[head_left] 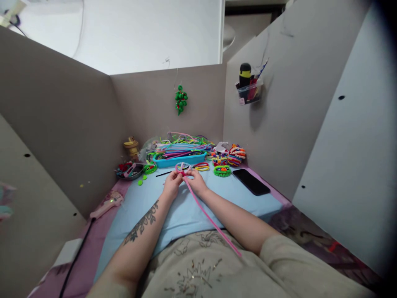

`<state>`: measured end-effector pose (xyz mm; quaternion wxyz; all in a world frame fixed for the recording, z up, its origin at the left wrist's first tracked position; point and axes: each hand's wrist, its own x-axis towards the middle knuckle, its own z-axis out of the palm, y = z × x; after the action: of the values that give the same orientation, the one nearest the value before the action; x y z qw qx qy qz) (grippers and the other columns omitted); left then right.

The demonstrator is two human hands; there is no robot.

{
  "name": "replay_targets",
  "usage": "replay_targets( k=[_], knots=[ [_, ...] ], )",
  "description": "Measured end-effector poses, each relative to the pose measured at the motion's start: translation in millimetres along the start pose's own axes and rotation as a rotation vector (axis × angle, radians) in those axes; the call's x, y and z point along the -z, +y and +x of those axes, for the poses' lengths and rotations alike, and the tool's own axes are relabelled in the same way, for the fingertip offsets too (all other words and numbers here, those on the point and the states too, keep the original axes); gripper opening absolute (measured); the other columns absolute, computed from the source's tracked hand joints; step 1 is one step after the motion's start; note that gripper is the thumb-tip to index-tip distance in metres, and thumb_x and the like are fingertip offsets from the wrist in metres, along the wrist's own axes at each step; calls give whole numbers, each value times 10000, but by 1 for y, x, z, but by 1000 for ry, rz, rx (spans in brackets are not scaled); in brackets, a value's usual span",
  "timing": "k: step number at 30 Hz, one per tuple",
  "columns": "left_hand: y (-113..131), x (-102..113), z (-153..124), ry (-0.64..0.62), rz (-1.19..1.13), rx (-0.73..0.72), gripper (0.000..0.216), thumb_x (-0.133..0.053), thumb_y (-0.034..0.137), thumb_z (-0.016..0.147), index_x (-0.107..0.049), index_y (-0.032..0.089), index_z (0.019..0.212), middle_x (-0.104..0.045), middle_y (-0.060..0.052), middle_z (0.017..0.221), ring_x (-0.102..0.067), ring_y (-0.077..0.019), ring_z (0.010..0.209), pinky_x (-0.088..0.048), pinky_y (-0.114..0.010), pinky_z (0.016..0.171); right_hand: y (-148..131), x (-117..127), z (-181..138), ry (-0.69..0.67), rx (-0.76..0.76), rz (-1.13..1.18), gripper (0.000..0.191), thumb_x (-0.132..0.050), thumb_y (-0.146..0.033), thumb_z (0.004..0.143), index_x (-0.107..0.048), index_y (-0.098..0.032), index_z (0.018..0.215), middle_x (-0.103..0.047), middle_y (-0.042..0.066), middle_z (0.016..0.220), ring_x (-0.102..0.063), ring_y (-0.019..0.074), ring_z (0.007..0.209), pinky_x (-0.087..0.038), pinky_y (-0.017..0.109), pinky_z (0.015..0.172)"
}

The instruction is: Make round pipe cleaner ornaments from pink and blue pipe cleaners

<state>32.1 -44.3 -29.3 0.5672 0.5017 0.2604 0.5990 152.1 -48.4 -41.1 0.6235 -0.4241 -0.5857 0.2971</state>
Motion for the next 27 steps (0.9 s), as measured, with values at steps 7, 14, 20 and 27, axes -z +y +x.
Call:
replay_targets(
  k=[7,14,20,27],
  knots=[
    [-5,2,2,23,79,-38,242,-698,327,643,-589,165,786,-623,-8,763,-563,-117,669,-459,-270,693,0,-2,0,30,-13,120,161,-659,-259,610,-666,-190,756,-587,41,972,-515,227,1012,-336,393,974],
    [-9,4,4,12,166,-131,207,-662,315,678,-584,160,791,-604,0,738,-548,-119,682,-430,-250,691,1,-3,0,24,21,168,145,-639,-260,626,-635,-186,750,-602,29,873,-553,197,882,-428,347,836],
    [-8,6,6,70,204,-161,229,-649,341,689,-575,165,815,-611,-9,746,-561,-129,690,-432,-261,695,-6,-1,-6,61,131,-125,259,-674,-270,628,-602,-189,864,-463,68,1055,-522,187,906,-445,346,820],
    [-8,6,5,56,149,-142,256,-674,337,673,-565,161,824,-610,-9,753,-569,-124,697,-447,-270,712,-12,1,-11,162,376,-339,96,-651,-286,699,-599,-205,699,-415,62,1059,-444,220,1011,-346,395,957]
  ],
)
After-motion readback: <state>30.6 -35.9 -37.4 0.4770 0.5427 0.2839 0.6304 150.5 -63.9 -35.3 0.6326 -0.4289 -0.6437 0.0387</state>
